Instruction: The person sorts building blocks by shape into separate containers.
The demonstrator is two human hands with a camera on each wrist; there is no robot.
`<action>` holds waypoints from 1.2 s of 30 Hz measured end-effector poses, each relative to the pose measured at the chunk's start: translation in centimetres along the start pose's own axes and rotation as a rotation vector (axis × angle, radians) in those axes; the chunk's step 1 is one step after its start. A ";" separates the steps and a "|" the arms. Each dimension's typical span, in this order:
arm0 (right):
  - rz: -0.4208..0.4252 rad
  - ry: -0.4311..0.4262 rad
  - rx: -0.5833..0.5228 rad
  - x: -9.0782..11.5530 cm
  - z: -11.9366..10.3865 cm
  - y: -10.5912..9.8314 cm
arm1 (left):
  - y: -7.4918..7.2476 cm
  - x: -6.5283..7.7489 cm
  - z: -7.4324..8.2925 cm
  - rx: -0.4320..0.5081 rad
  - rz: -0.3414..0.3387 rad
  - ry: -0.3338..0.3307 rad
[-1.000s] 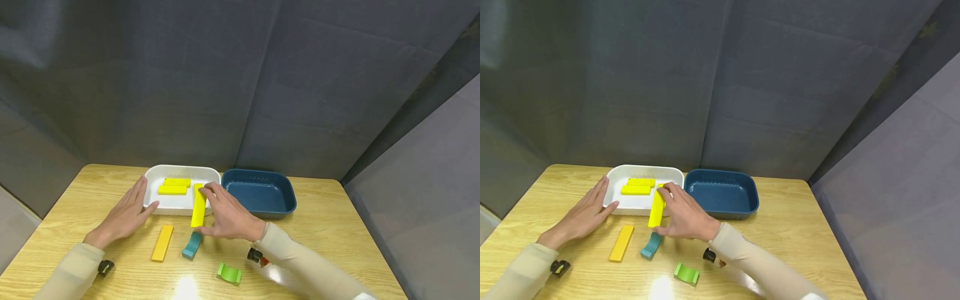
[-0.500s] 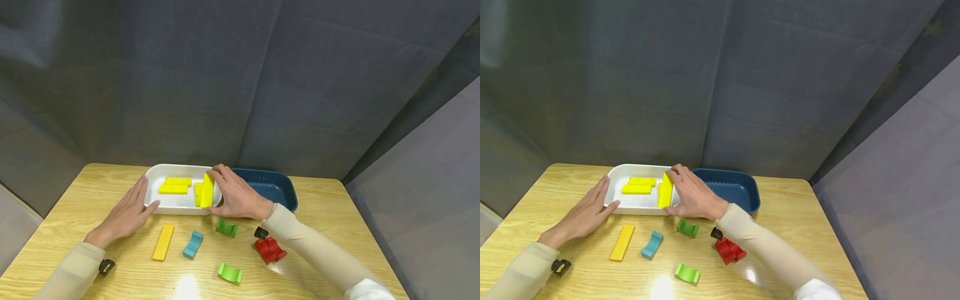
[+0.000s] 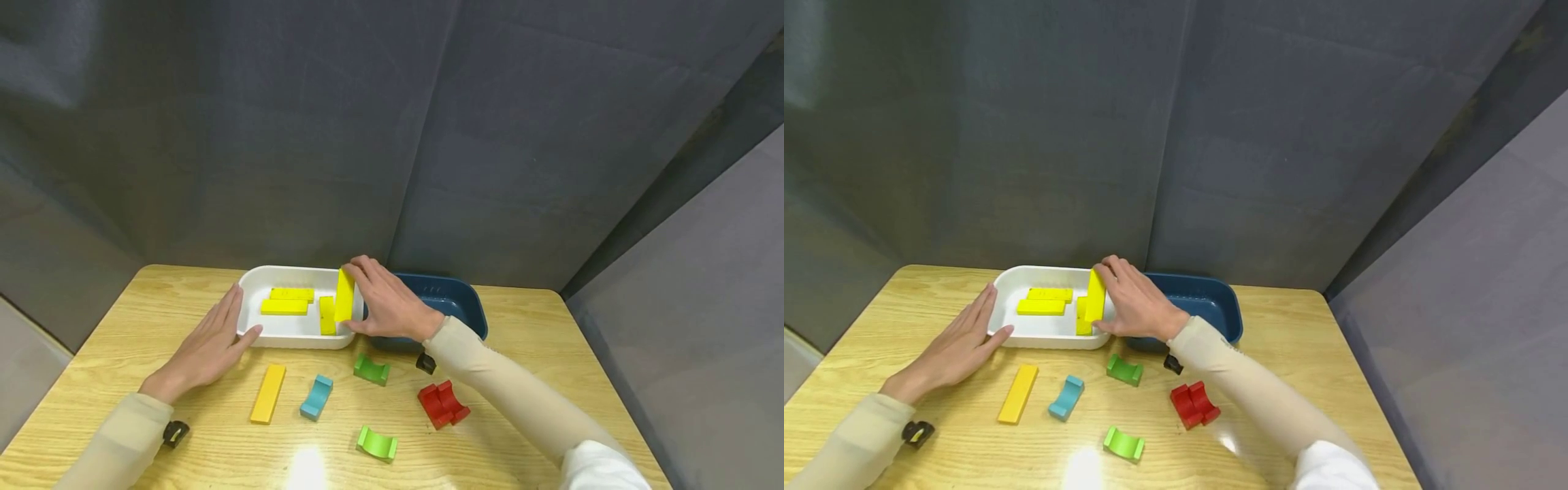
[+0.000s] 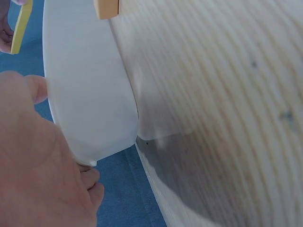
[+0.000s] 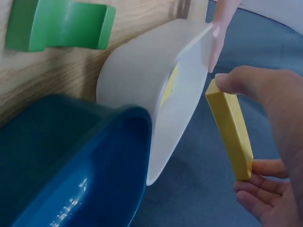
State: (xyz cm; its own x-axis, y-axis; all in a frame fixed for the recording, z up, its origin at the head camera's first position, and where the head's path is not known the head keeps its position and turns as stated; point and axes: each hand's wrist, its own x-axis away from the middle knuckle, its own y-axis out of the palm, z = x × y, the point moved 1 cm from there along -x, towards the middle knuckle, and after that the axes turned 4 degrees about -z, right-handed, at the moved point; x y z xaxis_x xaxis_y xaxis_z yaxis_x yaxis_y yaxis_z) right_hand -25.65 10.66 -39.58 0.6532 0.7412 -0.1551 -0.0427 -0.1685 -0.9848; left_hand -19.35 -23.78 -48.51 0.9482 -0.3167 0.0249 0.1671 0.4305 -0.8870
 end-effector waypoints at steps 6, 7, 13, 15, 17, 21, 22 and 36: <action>-0.026 0.011 0.016 -0.5 0.8 0.5 | -0.1 0.1 0.1 0.000 -0.002 -0.006; -0.031 0.010 0.017 -0.5 0.9 0.6 | -0.1 0.1 0.1 0.000 -0.003 -0.006; -0.054 0.013 0.001 -0.7 1.5 1.0 | 0.0 0.1 0.0 -0.001 -0.001 -0.001; -0.054 0.015 -0.010 -0.7 1.6 1.2 | -0.1 0.2 0.1 0.001 -0.003 0.000; -0.055 0.021 -0.018 -0.7 1.8 1.4 | -0.1 0.3 0.3 0.002 -0.007 -0.002; -0.067 0.032 -0.032 -0.6 2.0 1.6 | -0.2 0.4 0.5 0.004 -0.011 -0.004; -0.071 0.033 -0.036 -0.6 2.1 1.6 | -0.2 0.4 0.5 0.003 -0.011 -0.005; -0.030 -0.020 -0.095 -0.3 1.3 0.9 | 0.0 0.4 -0.1 0.008 -0.013 -0.003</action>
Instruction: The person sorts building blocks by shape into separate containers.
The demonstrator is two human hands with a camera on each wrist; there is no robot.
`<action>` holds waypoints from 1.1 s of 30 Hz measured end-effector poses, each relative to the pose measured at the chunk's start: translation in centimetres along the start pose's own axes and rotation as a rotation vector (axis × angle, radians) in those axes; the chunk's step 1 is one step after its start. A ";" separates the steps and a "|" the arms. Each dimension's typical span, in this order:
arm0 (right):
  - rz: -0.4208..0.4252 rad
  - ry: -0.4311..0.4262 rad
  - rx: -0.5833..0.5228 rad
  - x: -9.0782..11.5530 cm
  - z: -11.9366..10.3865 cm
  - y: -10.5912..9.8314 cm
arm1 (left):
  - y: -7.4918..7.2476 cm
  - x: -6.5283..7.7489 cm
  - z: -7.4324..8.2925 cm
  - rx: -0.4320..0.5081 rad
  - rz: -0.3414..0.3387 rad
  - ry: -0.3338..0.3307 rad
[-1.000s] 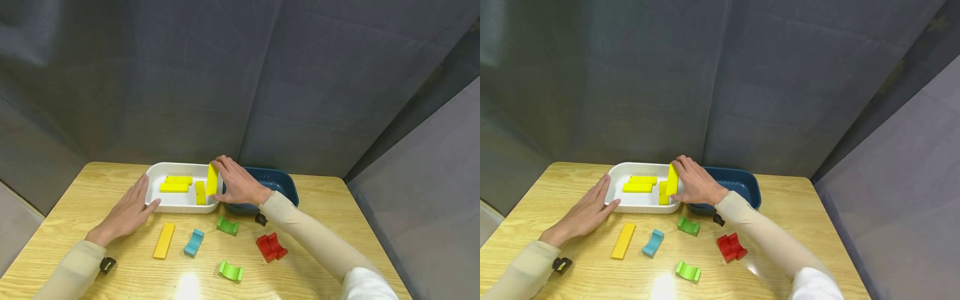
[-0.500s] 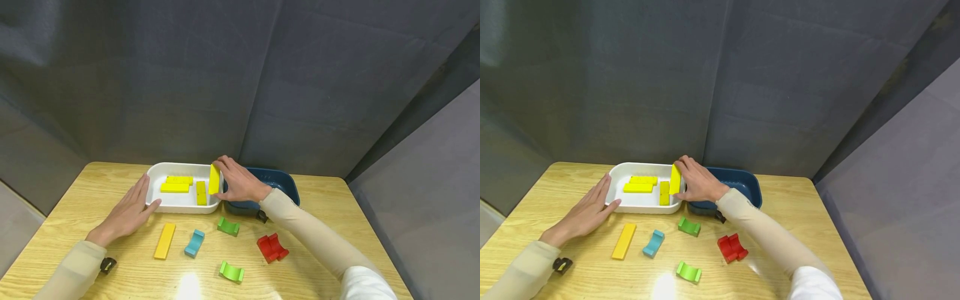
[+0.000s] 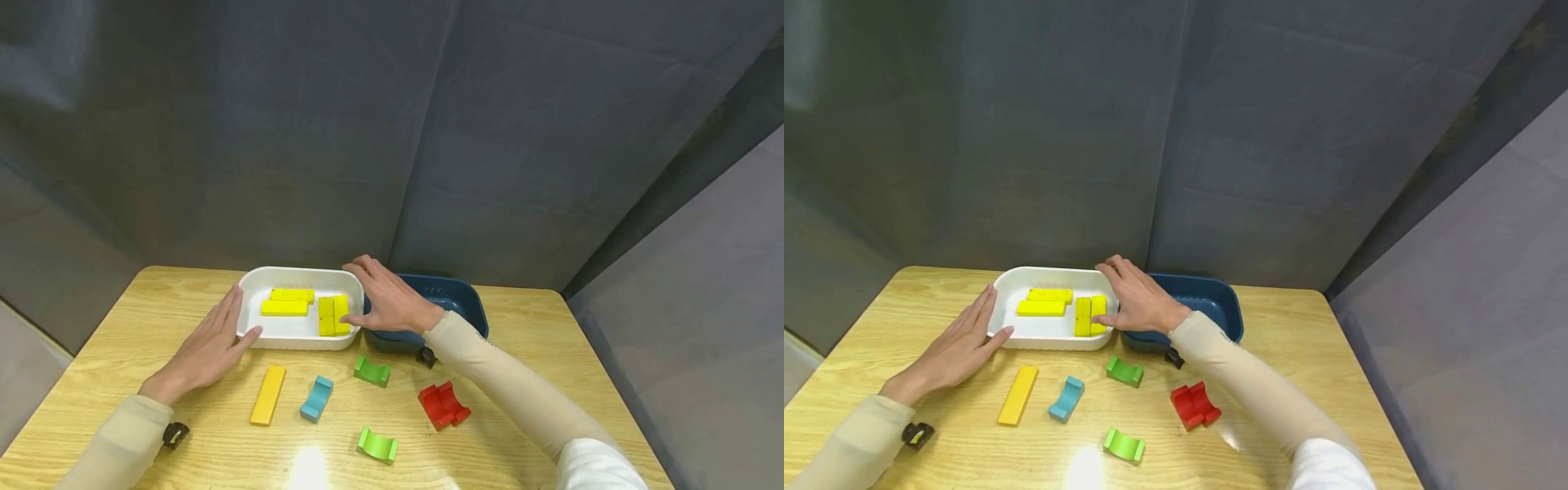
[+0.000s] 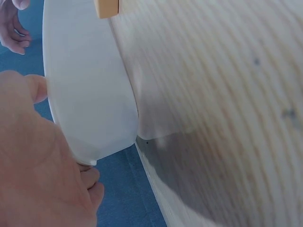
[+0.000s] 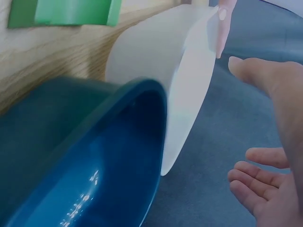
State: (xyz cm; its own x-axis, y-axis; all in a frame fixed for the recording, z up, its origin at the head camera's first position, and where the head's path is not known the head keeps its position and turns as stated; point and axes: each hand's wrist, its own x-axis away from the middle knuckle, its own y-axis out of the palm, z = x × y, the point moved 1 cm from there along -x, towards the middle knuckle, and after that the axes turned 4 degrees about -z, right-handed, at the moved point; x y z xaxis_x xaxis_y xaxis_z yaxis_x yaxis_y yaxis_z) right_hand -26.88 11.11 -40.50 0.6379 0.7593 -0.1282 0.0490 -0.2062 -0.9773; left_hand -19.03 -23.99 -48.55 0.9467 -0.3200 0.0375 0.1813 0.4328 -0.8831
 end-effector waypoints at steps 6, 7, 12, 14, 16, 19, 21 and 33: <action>0.007 0.005 -0.011 -0.1 -0.9 -0.4 | -0.1 -0.1 0.0 -0.002 0.006 0.007; 0.010 0.004 -0.014 -0.2 -1.0 -0.4 | -0.1 -0.1 0.0 -0.001 0.006 0.008; 0.018 0.008 -0.039 -0.1 -1.6 -0.4 | 0.0 -0.1 -0.2 -0.007 -0.003 -0.001; 0.023 0.013 -0.041 0.0 -1.9 -0.4 | 0.0 -0.1 -0.1 -0.008 -0.005 -0.003; 0.029 0.011 -0.044 0.1 -2.2 -0.5 | 0.0 -0.1 -0.1 -0.006 -0.005 -0.002; 0.039 0.005 -0.048 0.2 -2.7 -0.9 | -0.1 -0.1 0.0 -0.003 -0.002 0.000; 0.041 0.000 -0.054 0.3 -3.1 -1.2 | -0.2 -0.2 0.1 -0.004 0.001 0.003; 0.030 -0.028 -0.073 0.7 -5.6 -2.3 | -0.1 -0.2 0.2 -0.002 0.005 0.004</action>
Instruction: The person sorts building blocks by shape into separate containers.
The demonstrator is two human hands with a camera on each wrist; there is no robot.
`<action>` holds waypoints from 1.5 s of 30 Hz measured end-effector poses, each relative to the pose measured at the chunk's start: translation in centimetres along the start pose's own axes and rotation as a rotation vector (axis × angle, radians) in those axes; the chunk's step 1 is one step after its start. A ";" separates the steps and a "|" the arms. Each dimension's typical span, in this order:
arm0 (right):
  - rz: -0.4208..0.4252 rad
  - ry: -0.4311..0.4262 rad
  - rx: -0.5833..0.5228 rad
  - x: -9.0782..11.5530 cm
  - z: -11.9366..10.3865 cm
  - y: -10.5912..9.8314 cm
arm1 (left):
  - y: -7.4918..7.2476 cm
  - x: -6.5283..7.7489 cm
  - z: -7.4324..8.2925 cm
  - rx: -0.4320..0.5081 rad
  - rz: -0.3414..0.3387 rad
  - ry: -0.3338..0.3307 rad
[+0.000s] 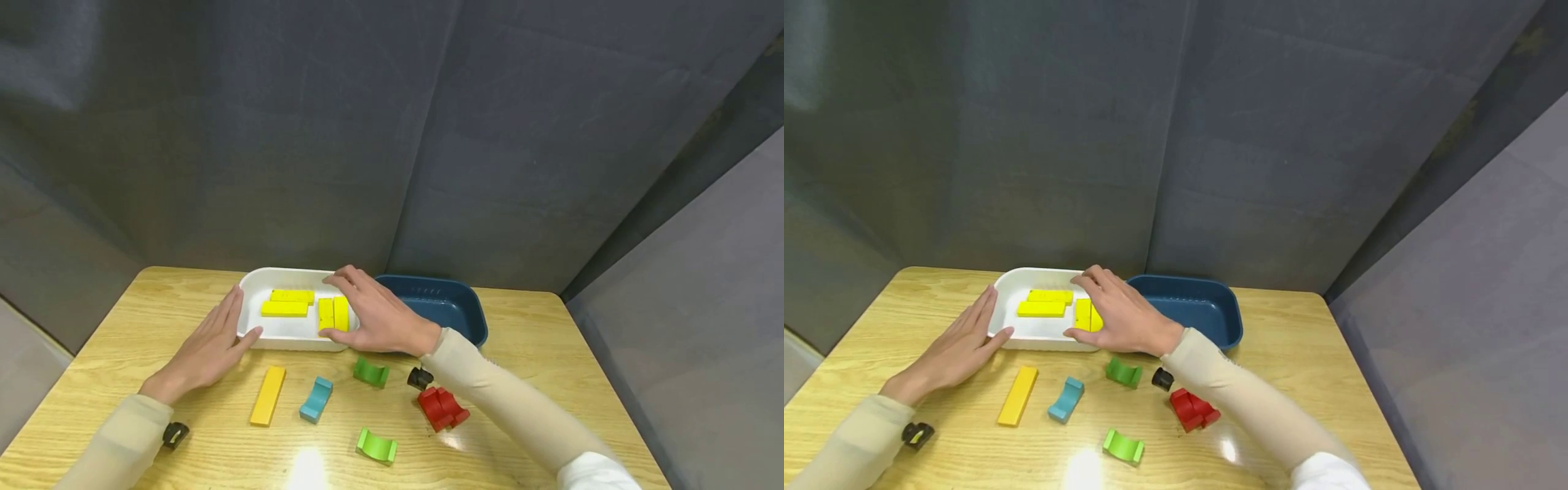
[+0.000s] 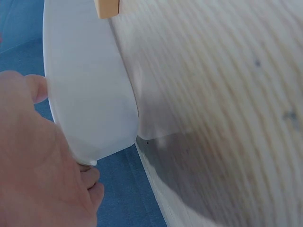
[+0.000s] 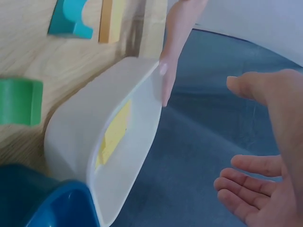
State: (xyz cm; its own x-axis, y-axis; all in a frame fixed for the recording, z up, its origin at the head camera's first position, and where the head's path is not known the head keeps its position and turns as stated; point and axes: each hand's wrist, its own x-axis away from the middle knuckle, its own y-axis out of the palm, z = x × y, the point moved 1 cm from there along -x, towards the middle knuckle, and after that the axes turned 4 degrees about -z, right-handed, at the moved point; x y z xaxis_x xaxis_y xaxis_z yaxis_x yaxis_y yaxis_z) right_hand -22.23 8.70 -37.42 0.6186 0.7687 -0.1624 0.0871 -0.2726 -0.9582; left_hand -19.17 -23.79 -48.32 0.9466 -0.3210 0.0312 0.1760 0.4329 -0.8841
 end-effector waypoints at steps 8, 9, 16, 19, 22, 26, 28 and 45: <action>0.021 -0.087 -0.034 0.1 -2.0 0.3 | -0.1 0.1 -0.1 0.003 0.004 -0.003; 0.026 -0.103 -0.032 0.0 -2.3 0.4 | -0.1 0.1 -0.1 0.002 0.005 -0.003; 0.039 -0.183 -0.012 -0.1 -4.1 1.3 | 0.0 0.1 -0.2 0.002 0.002 -0.011; 0.023 -0.192 -0.017 -0.2 -4.8 1.6 | 0.0 0.1 -0.3 0.004 0.001 -0.006; 0.010 -0.203 -0.027 -0.3 -5.4 1.9 | 0.0 0.0 -0.2 0.005 0.004 0.002; 0.017 -0.221 -0.023 -0.3 -6.1 2.7 | 0.1 -0.3 0.0 0.004 0.011 0.015; 0.024 -0.216 -0.015 -0.2 -6.5 3.2 | 0.1 -0.4 0.0 0.005 0.013 0.021; -0.097 -0.194 0.069 -0.3 -8.9 7.4 | 0.2 -0.5 0.3 0.003 -0.005 0.002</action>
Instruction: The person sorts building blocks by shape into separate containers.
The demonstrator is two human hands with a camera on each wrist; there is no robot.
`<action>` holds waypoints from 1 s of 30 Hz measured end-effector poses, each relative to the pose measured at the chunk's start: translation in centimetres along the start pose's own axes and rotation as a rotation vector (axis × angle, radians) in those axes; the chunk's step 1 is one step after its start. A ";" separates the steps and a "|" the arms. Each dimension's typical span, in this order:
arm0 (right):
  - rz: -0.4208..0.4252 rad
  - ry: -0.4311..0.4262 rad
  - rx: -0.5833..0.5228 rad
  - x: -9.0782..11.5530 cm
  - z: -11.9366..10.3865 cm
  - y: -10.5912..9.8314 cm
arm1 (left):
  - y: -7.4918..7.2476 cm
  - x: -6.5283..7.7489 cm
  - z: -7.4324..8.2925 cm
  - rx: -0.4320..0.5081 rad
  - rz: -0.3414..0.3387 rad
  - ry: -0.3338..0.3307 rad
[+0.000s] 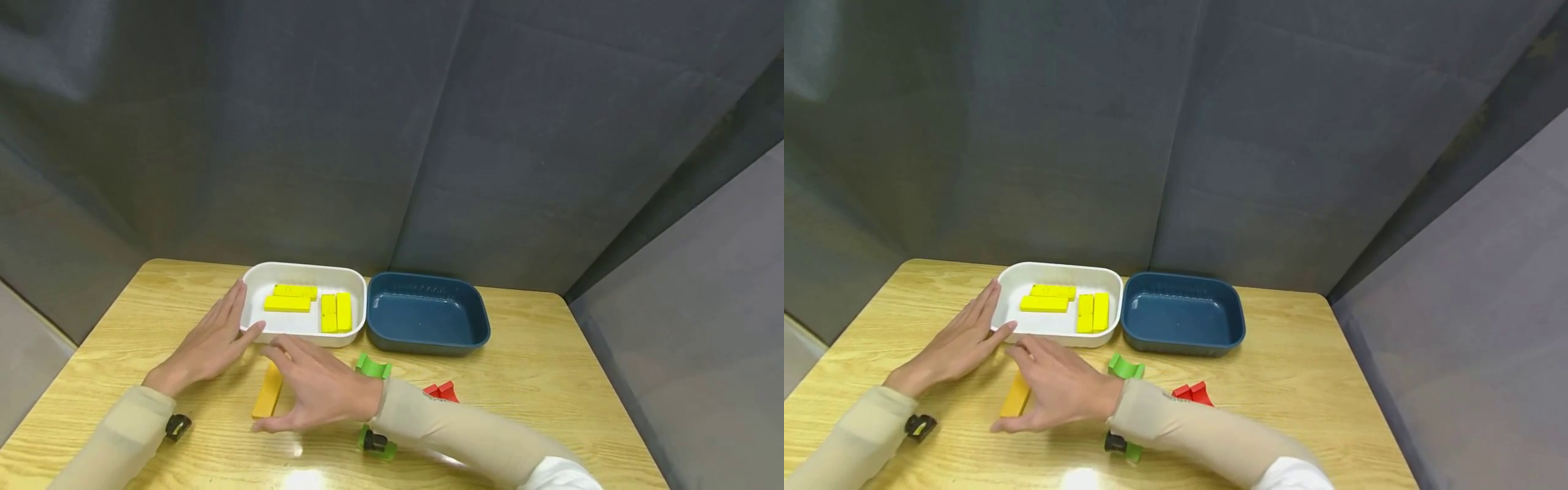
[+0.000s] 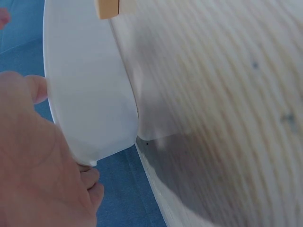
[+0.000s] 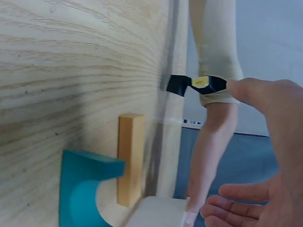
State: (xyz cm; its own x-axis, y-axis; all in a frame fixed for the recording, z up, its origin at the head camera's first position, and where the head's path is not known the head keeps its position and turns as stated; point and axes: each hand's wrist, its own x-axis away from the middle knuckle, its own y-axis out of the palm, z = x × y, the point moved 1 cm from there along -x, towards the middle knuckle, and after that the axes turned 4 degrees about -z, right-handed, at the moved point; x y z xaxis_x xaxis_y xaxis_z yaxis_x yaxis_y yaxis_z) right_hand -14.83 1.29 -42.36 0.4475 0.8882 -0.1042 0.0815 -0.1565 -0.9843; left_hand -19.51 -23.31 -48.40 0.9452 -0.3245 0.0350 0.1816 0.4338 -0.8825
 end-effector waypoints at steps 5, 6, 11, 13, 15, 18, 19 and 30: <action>-0.039 0.014 0.022 -0.4 0.0 1.4 | 0.0 0.0 0.0 0.006 -0.005 -0.011; -0.045 0.015 0.026 -0.5 0.0 1.6 | 0.1 0.0 -0.1 0.007 -0.003 -0.009; -0.061 0.039 0.050 -0.8 0.2 2.6 | 0.1 0.0 -0.1 0.001 0.001 -0.008; -0.066 0.054 0.055 -0.9 0.3 2.9 | 0.1 0.1 0.0 -0.001 0.004 -0.007; -0.077 0.070 0.057 -1.0 0.4 3.2 | 0.1 0.1 -0.1 0.001 0.005 -0.004; -0.100 0.086 0.064 -1.1 0.5 3.6 | 0.1 0.2 0.0 0.004 0.009 -0.003; -0.107 0.087 0.065 -1.1 0.6 3.7 | 0.1 0.2 0.1 0.005 0.009 -0.004; -0.222 -0.069 0.050 -1.5 1.9 4.2 | -0.1 0.0 0.1 0.005 0.000 -0.003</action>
State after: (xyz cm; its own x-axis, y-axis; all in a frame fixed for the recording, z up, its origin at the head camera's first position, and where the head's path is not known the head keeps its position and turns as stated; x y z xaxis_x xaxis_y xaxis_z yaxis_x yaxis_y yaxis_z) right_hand -16.86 0.11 -46.64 0.3612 0.9262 0.1078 0.1265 0.0658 -0.9898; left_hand -19.46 -23.30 -48.32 0.9460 -0.3221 0.0359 0.1827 0.4384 -0.8800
